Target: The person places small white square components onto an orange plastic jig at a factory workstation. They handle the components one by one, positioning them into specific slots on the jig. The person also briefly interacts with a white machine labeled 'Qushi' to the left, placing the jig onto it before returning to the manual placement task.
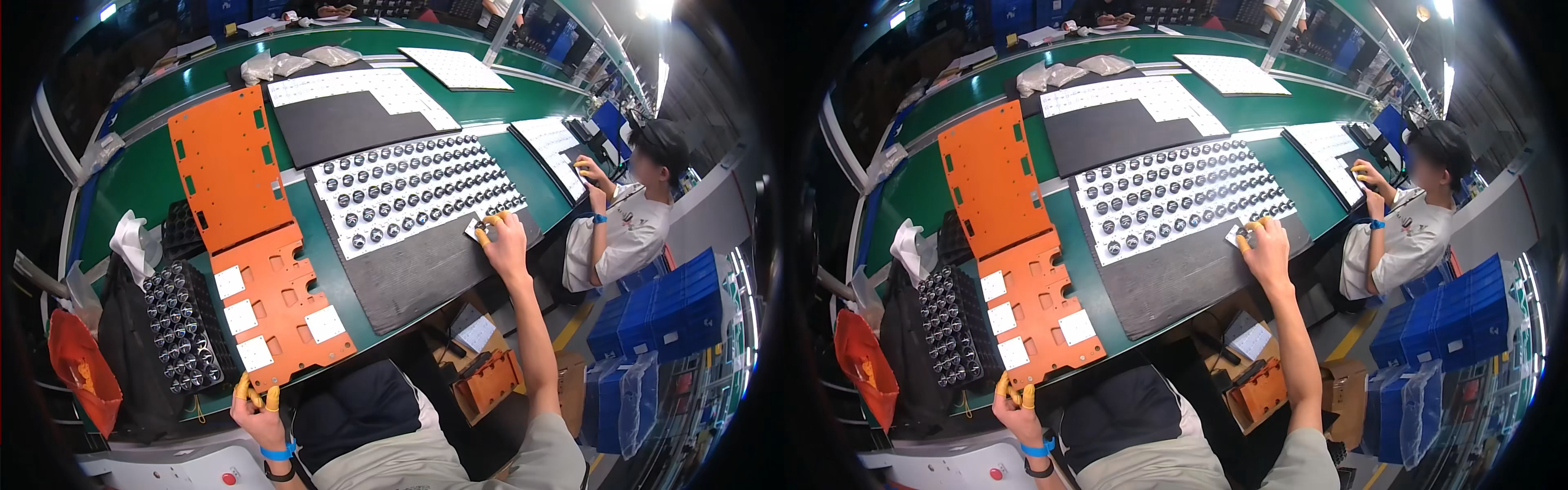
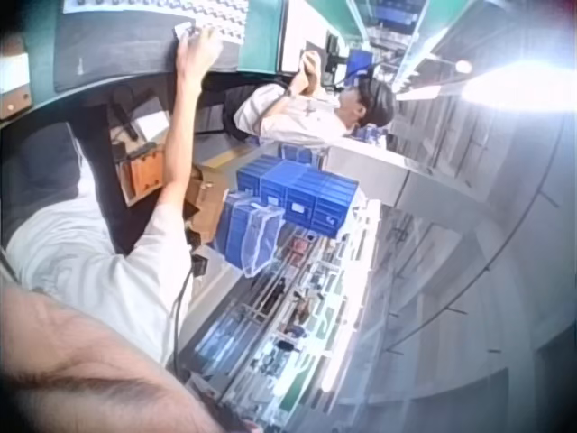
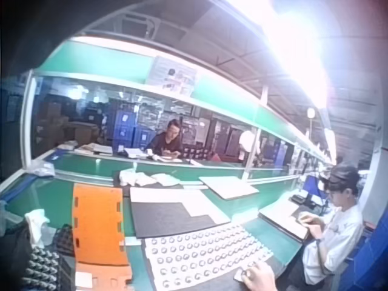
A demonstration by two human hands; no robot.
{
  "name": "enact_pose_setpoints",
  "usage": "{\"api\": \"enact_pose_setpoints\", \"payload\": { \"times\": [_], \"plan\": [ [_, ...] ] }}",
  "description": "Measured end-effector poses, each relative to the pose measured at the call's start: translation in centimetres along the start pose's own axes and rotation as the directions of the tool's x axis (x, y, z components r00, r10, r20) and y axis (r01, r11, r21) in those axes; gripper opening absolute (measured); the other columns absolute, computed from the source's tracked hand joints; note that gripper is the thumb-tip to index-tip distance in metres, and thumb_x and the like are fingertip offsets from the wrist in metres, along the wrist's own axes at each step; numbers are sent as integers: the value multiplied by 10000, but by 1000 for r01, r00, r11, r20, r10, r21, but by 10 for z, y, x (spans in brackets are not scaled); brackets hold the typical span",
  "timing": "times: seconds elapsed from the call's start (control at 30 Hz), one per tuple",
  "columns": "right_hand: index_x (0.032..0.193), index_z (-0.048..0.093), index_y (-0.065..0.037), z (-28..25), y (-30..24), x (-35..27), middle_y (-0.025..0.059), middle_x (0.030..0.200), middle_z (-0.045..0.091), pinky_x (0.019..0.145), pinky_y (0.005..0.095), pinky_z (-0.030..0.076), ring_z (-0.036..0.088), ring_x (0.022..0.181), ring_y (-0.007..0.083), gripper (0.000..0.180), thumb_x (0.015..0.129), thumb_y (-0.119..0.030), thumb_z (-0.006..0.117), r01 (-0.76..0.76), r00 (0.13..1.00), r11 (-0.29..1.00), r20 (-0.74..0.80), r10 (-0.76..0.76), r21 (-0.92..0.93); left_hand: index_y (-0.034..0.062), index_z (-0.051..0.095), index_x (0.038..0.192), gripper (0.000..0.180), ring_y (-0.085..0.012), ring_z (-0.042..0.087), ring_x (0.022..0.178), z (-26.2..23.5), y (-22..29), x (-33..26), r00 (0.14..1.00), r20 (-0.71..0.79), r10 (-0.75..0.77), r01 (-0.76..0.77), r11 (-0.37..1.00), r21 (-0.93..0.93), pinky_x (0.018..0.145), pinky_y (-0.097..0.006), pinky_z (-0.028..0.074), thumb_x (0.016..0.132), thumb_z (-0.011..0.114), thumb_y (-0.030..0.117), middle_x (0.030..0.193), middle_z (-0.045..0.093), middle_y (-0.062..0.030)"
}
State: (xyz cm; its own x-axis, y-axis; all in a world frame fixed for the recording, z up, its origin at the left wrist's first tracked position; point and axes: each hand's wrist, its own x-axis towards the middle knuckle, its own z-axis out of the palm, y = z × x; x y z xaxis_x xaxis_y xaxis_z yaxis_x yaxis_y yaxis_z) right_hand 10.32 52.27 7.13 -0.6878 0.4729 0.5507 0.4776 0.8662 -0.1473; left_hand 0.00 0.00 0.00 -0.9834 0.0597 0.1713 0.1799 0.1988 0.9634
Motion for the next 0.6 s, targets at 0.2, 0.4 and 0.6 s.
{"api": "enact_pose_setpoints", "payload": {
  "times": [0.2,0.4,0.6],
  "plan": [
    [971,716,-36,4,10,6,117,996,635,828,405,467,590,970,299,286,747,-177,823,-10,998,991,-66,1,-134,-72,644,1229,541,-62,472,741,4,-2,-6,1000,8,-6,6,1000,1,530,-189,379,826,860,219,1027,567,-41],
    [957,718,-39,16,6,8,113,1002,636,833,411,475,591,992,295,281,746,-187,829,-72,995,988,-76,62,-137,-85,642,1220,550,-62,473,735,1,-1,-1,1000,-5,27,-27,1000,15,525,-185,374,826,862,231,1033,567,-49],
    [935,718,-39,19,1,11,109,1004,634,841,411,480,591,1003,295,274,741,-193,837,-118,991,980,-85,106,-162,-86,644,1214,556,-56,462,728,-1,0,0,1000,-5,21,-21,1000,23,518,-183,362,818,868,234,1020,564,-43]
  ]
}}
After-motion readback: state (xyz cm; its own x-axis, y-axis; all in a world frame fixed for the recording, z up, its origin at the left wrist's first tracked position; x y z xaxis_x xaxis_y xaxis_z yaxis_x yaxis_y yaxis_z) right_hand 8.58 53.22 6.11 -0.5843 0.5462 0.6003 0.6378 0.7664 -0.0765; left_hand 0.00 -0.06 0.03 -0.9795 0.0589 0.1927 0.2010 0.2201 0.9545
